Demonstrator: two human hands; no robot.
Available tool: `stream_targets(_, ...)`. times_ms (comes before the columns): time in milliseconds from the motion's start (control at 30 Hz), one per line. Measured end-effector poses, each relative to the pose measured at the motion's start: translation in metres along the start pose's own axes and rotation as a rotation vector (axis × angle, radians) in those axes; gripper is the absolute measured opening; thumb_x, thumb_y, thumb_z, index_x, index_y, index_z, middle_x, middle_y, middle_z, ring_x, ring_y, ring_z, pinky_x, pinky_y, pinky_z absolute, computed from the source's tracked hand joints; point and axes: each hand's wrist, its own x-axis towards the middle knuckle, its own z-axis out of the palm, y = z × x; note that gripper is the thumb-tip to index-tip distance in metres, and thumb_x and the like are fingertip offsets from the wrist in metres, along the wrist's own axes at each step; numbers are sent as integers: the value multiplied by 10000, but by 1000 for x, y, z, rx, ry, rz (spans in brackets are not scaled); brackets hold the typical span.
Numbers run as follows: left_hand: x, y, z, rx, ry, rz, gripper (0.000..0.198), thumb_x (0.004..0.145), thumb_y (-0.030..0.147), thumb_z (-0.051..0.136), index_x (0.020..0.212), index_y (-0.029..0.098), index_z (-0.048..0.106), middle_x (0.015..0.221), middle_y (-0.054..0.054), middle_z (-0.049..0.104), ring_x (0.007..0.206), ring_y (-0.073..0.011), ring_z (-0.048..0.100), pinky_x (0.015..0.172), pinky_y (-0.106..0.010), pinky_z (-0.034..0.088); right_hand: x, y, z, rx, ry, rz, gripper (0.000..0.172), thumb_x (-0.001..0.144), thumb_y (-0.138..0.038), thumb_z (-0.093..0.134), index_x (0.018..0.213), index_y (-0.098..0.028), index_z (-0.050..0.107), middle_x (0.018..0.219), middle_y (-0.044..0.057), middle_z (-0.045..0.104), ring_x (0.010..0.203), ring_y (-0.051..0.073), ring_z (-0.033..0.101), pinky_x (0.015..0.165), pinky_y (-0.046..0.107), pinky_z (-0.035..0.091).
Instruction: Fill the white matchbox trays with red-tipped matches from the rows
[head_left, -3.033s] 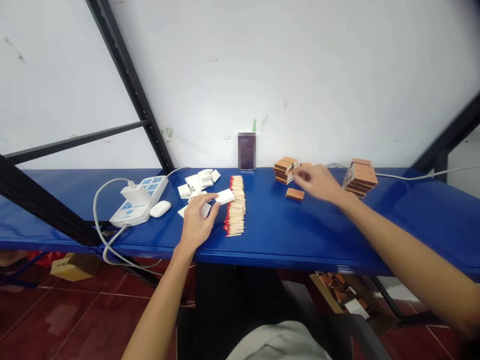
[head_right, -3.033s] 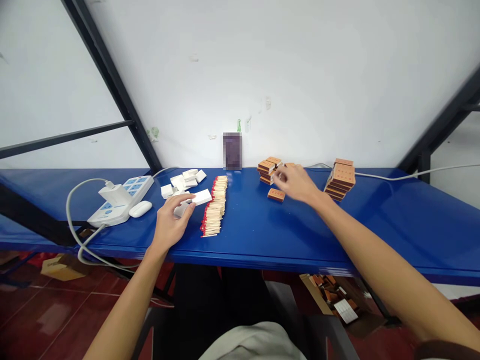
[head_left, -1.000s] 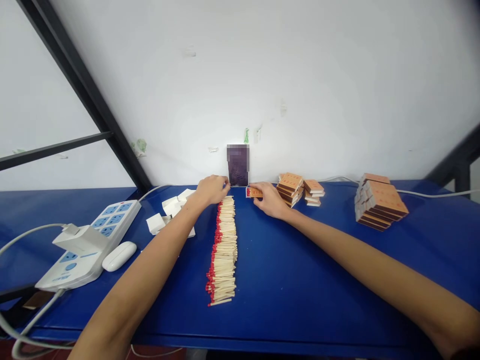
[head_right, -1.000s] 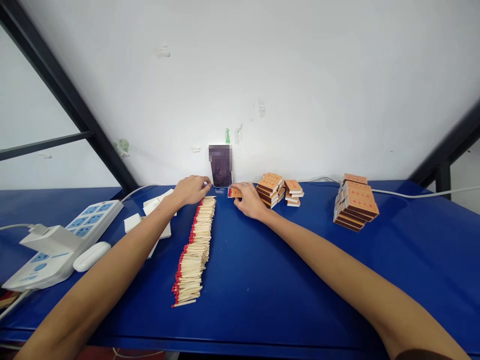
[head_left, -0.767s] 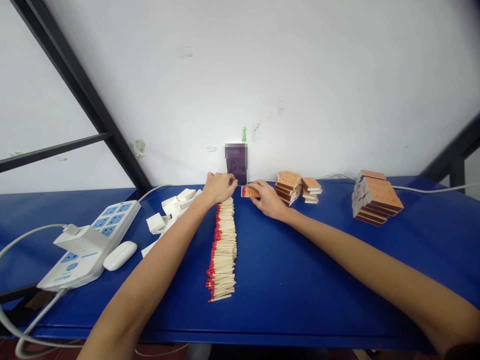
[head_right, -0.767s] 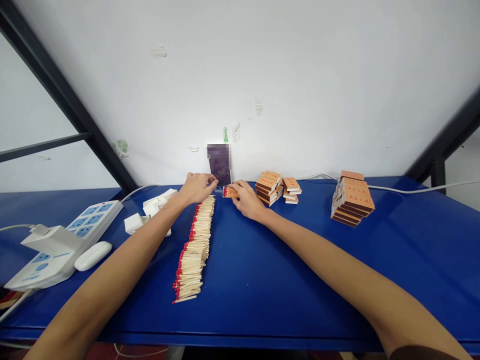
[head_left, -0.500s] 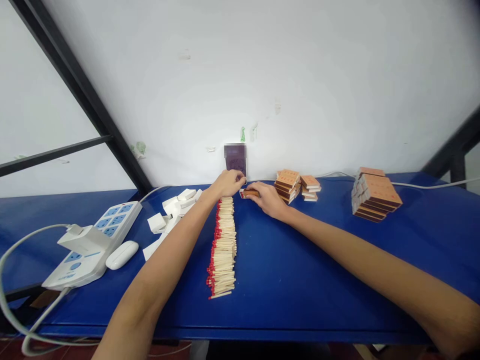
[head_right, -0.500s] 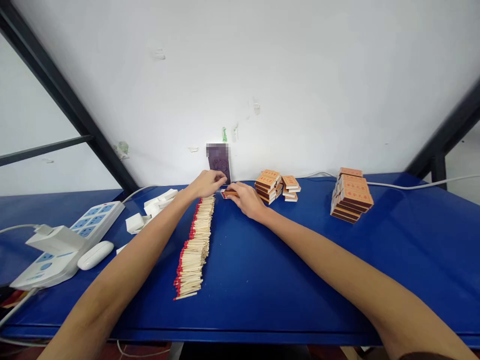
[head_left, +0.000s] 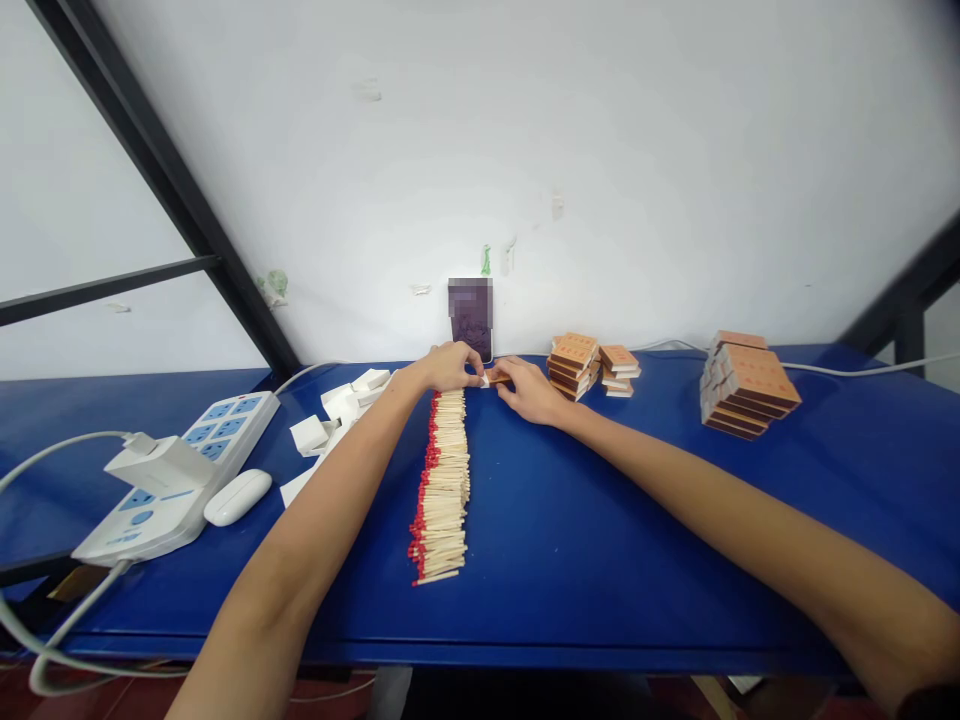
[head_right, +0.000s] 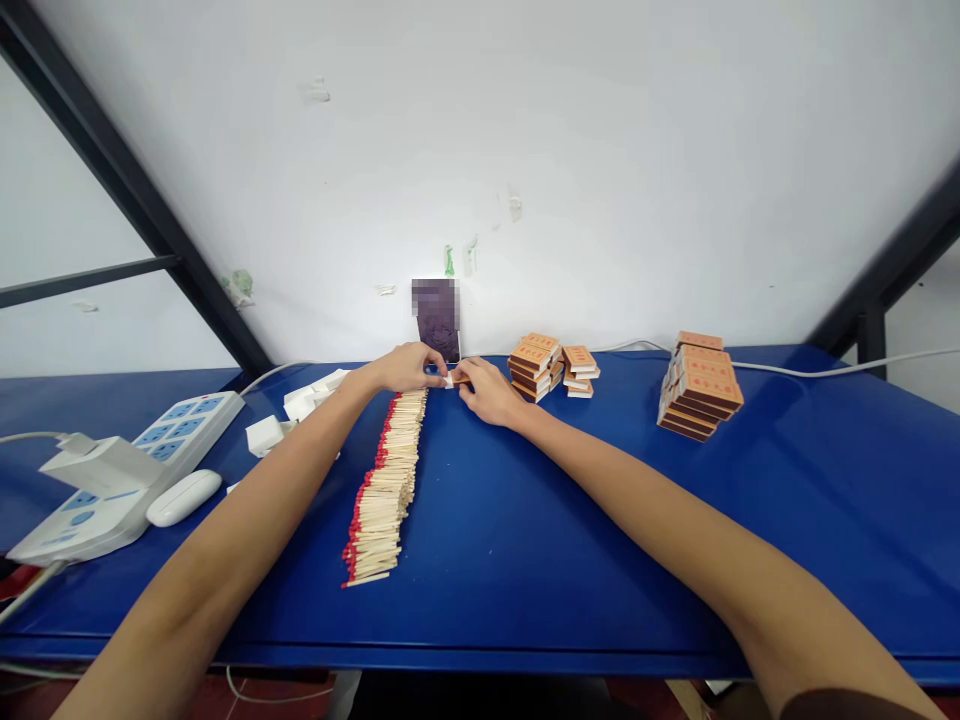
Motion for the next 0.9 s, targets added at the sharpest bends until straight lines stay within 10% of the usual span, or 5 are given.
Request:
stream_targets(600,1,-1,3,194,-38,-75,369,954,433,654,1197,156,663,1261,-103,661,1203,-281,607,1078,-555,435,7,-31,-42,-405,-417,144,245,904,-17,487,1071,-72,657,1119,242,685,983,295,685,780,325,462)
stream_targets(900,-1,8,-1,228,-44,-84,346,961,397,655,1206,152,653,1273,-104,650,1197,-280,610,1054,-545,468,16,-54,-95,-288,-167,71,547,858,-175,613,1397,-110,541,1208,152,685,1082,261,642,920,327,479)
